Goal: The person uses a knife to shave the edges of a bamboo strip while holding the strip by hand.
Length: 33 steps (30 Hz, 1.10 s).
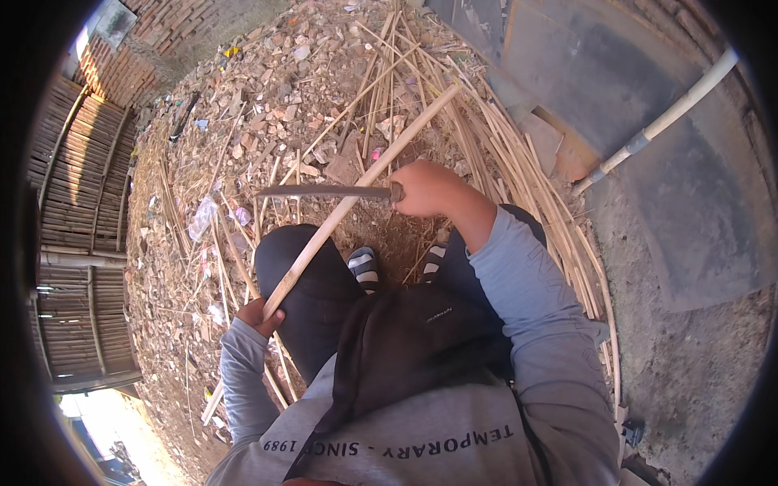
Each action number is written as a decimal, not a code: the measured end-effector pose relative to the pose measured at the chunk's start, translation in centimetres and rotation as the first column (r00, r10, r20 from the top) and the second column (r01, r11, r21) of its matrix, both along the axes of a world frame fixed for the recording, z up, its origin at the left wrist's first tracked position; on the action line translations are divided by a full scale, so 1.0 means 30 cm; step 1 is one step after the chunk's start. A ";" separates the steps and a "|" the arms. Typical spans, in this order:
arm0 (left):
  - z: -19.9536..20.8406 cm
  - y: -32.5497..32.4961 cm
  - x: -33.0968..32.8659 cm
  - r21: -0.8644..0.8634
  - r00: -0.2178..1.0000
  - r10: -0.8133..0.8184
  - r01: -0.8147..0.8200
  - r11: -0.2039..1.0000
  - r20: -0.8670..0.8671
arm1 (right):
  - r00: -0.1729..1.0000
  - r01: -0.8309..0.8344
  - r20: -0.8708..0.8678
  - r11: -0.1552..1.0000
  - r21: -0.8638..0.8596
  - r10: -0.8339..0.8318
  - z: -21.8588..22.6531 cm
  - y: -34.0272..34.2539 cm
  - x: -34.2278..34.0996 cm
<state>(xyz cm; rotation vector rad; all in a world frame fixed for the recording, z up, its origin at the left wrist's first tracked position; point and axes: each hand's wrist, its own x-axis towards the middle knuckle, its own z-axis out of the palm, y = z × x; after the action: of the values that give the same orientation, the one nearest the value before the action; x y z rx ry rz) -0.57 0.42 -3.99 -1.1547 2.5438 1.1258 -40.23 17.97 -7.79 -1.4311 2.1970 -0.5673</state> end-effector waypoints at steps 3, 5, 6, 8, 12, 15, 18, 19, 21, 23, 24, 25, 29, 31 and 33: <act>0.032 0.017 -0.023 -0.041 0.998 0.004 -0.001 0.999 0.064 | 0.984 0.165 0.070 0.986 0.030 -0.167 -0.042 -0.001 -0.113; 0.062 0.020 -0.043 -0.078 0.978 -0.016 0.033 0.996 0.206 | 0.961 0.265 0.076 0.964 0.023 -0.266 -0.042 0.003 -0.148; 0.061 0.020 -0.039 -0.072 0.986 -0.025 0.037 0.997 0.162 | 0.968 0.247 0.032 0.968 0.051 -0.249 -0.036 0.004 -0.142; 0.035 -0.002 -0.029 -0.136 0.987 -0.066 0.087 0.987 0.149 | 0.976 0.216 0.019 0.976 0.017 -0.216 -0.007 0.014 -0.091; -0.001 -0.020 0.006 -0.077 0.997 -0.032 0.038 0.996 0.076 | 0.998 0.031 -0.061 0.999 0.008 -0.031 0.016 0.005 -0.004; -0.037 -0.028 0.024 0.011 1.000 -0.001 0.001 1.000 -0.015 | 0.996 0.070 0.047 0.998 0.006 -0.070 -0.001 0.006 -0.062; -0.024 -0.006 0.009 -0.059 1.000 -0.003 0.002 0.998 -0.012 | 0.968 0.210 0.142 0.978 -0.005 -0.207 -0.031 0.001 -0.119; -0.017 -0.004 0.006 -0.097 1.000 -0.016 0.019 0.995 0.025 | 0.954 0.261 0.158 0.965 -0.009 -0.256 -0.036 -0.002 -0.133; 0.026 0.017 -0.023 -0.162 0.994 -0.036 0.053 0.985 0.107 | 0.977 0.212 0.042 0.977 -0.027 -0.211 -0.040 0.002 -0.115; 0.036 0.015 -0.035 -0.171 0.995 -0.036 0.052 0.984 0.096 | 0.990 0.138 -0.003 0.990 -0.039 -0.138 -0.044 0.007 -0.078; 0.036 0.017 -0.030 -0.172 0.994 -0.036 0.053 0.984 0.100 | 0.996 0.089 0.003 0.992 -0.087 -0.089 -0.020 0.008 -0.033; 0.016 0.012 -0.011 -0.133 0.997 -0.029 0.038 0.990 0.073 | 0.999 0.048 0.000 0.997 -0.066 -0.048 -0.010 0.001 -0.001; -0.019 -0.003 0.015 -0.046 1.000 0.006 -0.007 0.999 -0.026 | 0.997 0.038 0.073 0.999 -0.017 -0.037 -0.002 -0.010 -0.024; -0.021 0.016 -0.008 -0.021 0.996 0.059 -0.061 0.998 -0.066 | 0.972 0.180 0.155 0.984 -0.006 -0.177 -0.066 -0.004 -0.119; 0.003 0.020 -0.014 -0.099 1.000 0.018 -0.019 0.995 -0.009 | 0.945 0.278 0.187 0.960 -0.038 -0.267 -0.059 -0.005 -0.141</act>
<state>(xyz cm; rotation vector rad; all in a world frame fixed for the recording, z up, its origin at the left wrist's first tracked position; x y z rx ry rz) -0.98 1.03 -3.90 -1.2001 2.6276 1.0209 -44.47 17.81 -9.56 -1.0622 2.2604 -0.8353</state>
